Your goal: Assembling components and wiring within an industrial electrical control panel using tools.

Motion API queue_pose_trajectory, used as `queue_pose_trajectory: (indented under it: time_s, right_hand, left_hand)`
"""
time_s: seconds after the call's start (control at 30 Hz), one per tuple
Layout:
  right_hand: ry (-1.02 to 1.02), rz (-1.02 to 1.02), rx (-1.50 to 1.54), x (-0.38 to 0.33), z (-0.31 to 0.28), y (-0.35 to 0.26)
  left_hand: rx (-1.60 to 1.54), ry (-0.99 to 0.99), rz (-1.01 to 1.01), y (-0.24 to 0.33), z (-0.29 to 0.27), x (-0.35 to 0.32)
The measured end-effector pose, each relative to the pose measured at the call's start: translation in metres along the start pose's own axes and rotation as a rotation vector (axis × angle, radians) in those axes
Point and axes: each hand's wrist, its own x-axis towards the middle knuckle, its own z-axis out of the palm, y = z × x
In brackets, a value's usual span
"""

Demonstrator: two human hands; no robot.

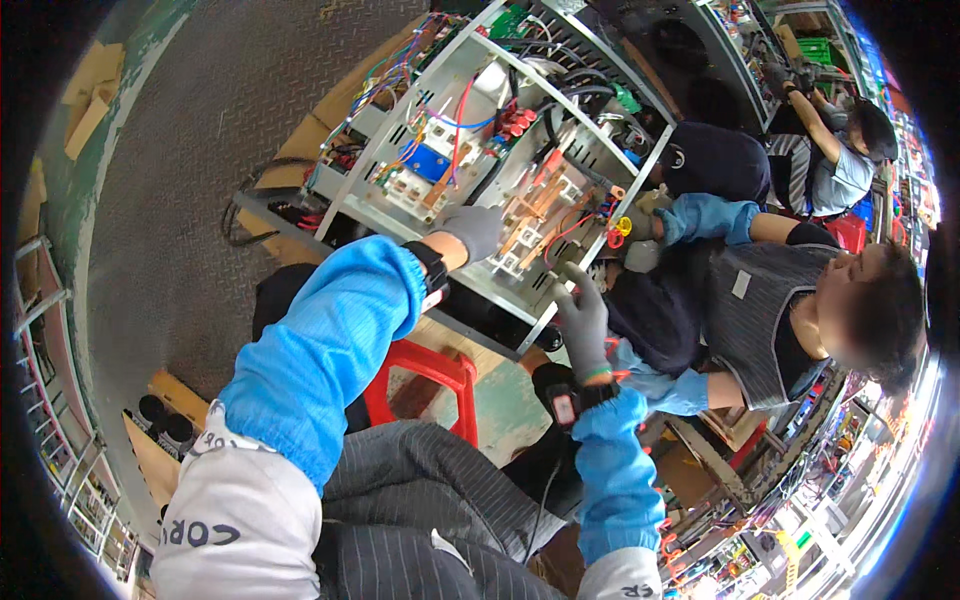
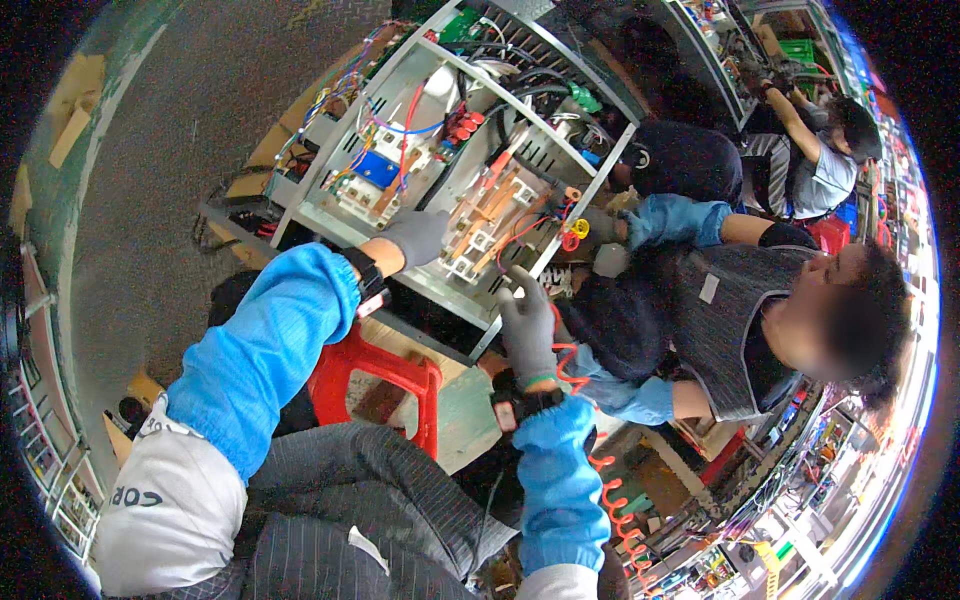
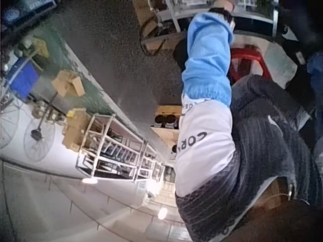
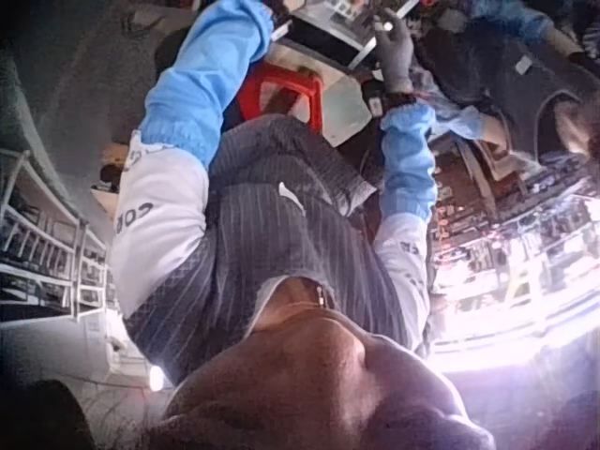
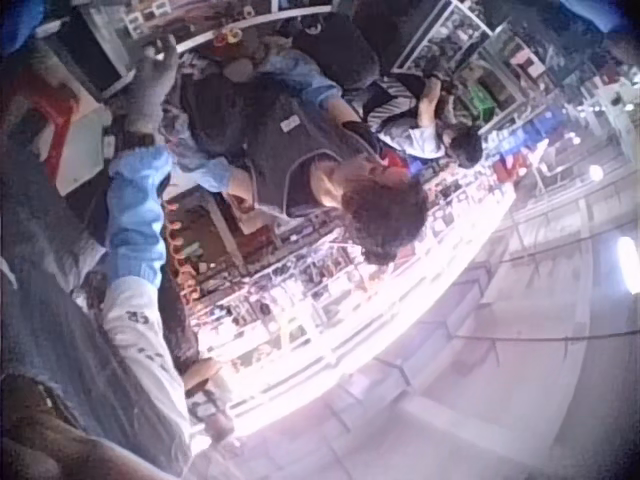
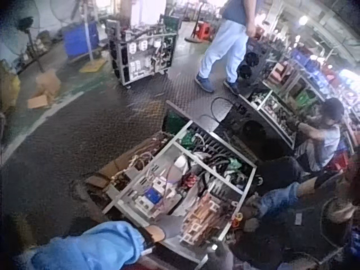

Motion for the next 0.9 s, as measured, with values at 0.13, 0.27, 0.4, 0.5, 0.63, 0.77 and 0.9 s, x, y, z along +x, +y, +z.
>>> queue_pose_trajectory:
  time_s: [0.13,0.27,0.4,0.5,0.63,0.77,0.9]
  right_hand:
    - [-0.059,0.039,0.116,0.027,0.034,0.028]
    - [-0.117,0.026,-0.023,0.036,0.053,0.029]
    - [0.026,-0.072,-0.181,0.042,0.08,0.032]
    - [0.017,-0.014,-0.178,0.049,0.085,0.024]
    - [0.006,0.012,-0.195,0.053,0.092,0.027]
    - [0.084,0.105,-0.228,0.052,0.101,0.025]
    - [0.202,0.126,-0.203,0.065,0.099,0.034]
  left_hand:
    - [0.018,-0.011,-0.007,-0.002,0.009,0.007]
    - [0.039,0.024,0.014,-0.01,0.018,0.012]
    - [0.035,0.059,0.047,-0.012,0.023,0.014]
    - [0.027,0.062,0.051,-0.014,0.026,0.014]
    - [0.044,0.061,0.047,-0.014,0.026,0.015]
    - [0.031,0.043,0.03,-0.013,0.021,0.013]
    - [0.021,-0.002,-0.013,-0.006,0.015,0.013]
